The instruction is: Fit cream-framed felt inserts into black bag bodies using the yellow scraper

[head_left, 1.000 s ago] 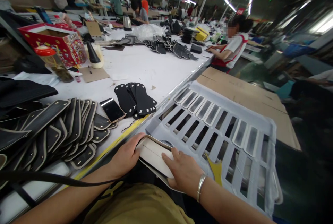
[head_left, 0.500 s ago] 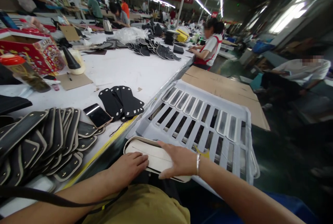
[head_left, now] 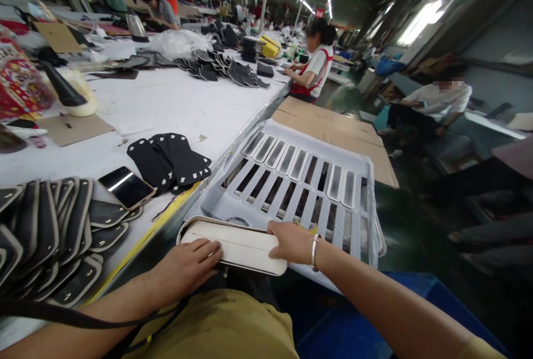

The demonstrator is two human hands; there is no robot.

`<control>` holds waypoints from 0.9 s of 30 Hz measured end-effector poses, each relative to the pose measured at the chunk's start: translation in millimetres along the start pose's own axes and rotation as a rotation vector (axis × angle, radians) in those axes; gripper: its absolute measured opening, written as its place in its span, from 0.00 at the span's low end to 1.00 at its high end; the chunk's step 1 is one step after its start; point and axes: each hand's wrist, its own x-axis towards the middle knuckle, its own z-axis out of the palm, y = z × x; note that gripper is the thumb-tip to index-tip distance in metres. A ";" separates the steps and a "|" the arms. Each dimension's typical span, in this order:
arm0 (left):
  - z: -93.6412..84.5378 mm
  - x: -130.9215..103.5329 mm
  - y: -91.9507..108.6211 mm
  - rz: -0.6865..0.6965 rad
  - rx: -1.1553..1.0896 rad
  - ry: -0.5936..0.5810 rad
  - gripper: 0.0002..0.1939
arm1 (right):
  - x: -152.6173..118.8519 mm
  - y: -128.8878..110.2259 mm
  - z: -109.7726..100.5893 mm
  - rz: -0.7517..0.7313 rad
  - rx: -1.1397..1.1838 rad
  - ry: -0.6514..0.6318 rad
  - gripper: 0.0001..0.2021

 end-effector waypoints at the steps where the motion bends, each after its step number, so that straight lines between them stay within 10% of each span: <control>1: -0.5 0.3 0.4 -0.023 0.007 0.006 0.19 | 2.5 0.6 -1.1 0.001 -0.001 -0.005 0.20; 8: -12.1 21.7 10.8 0.002 0.060 -0.242 0.17 | 9.6 -4.3 -1.7 0.028 -0.055 0.001 0.20; 13: -0.5 38.0 28.8 0.129 -0.025 -0.098 0.10 | 11.8 -10.6 12.8 0.040 -0.096 0.046 0.21; 20: 6.6 44.7 33.2 0.073 -0.137 -0.195 0.04 | -5.2 -9.7 -1.1 -0.007 -0.033 0.028 0.21; 25: 5.8 39.9 29.9 0.104 -0.156 -0.169 0.03 | -41.0 28.9 6.4 0.076 0.458 0.446 0.21; 27: 5.9 39.1 29.8 0.100 -0.167 -0.144 0.03 | -43.1 41.6 36.9 0.224 0.595 0.371 0.24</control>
